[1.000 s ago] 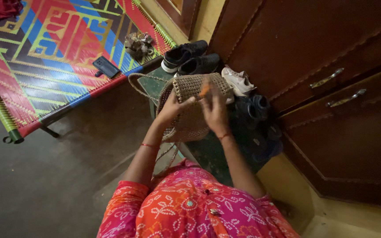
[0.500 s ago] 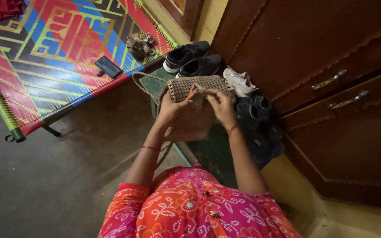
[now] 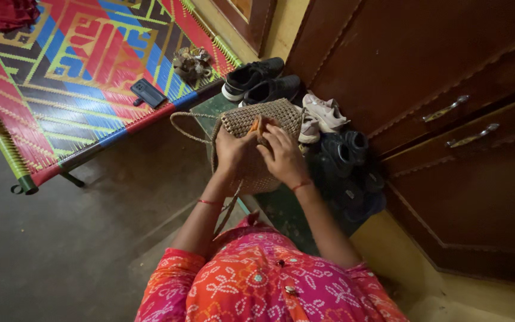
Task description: The person picks up a woven straw bag by hand, turns it over to view different sides, and reaches inside the bag.
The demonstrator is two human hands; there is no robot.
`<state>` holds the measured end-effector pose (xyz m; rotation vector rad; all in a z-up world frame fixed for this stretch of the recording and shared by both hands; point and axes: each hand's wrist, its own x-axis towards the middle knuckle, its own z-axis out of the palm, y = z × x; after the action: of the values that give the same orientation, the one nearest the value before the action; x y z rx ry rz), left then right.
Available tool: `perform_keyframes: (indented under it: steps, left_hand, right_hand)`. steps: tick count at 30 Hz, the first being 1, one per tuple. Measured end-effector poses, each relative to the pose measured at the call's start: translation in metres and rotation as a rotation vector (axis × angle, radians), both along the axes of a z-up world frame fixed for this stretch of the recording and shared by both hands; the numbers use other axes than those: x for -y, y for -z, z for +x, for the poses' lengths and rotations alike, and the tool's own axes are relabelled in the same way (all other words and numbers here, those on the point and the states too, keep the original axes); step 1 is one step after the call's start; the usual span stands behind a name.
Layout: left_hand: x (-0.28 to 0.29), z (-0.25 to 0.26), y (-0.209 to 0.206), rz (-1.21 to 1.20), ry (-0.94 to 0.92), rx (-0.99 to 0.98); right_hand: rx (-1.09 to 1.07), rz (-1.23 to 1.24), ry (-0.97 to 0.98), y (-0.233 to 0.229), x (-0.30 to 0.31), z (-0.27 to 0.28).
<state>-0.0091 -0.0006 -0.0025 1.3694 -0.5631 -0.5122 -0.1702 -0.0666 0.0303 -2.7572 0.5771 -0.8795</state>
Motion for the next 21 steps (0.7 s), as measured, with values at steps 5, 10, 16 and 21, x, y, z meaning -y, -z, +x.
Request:
perform_keyframes:
  steps: [5, 10, 16, 21]
  left_hand:
    - [-0.005, -0.006, -0.009, -0.227, 0.211, -0.142]
    - [-0.012, -0.001, -0.019, -0.248, 0.314, -0.378]
    - [-0.009, 0.006, -0.001, -0.120, 0.214, -0.187]
    - [-0.003, 0.006, 0.019, -0.166, 0.219, -0.175]
  right_hand:
    - [0.037, -0.067, 0.027, 0.012, -0.005, 0.009]
    - [0.009, -0.152, 0.086, 0.024, -0.010, 0.013]
    - [0.100, 0.017, 0.059, 0.031, -0.012, 0.016]
    - [0.406, 0.399, 0.091, 0.021, 0.001, 0.024]
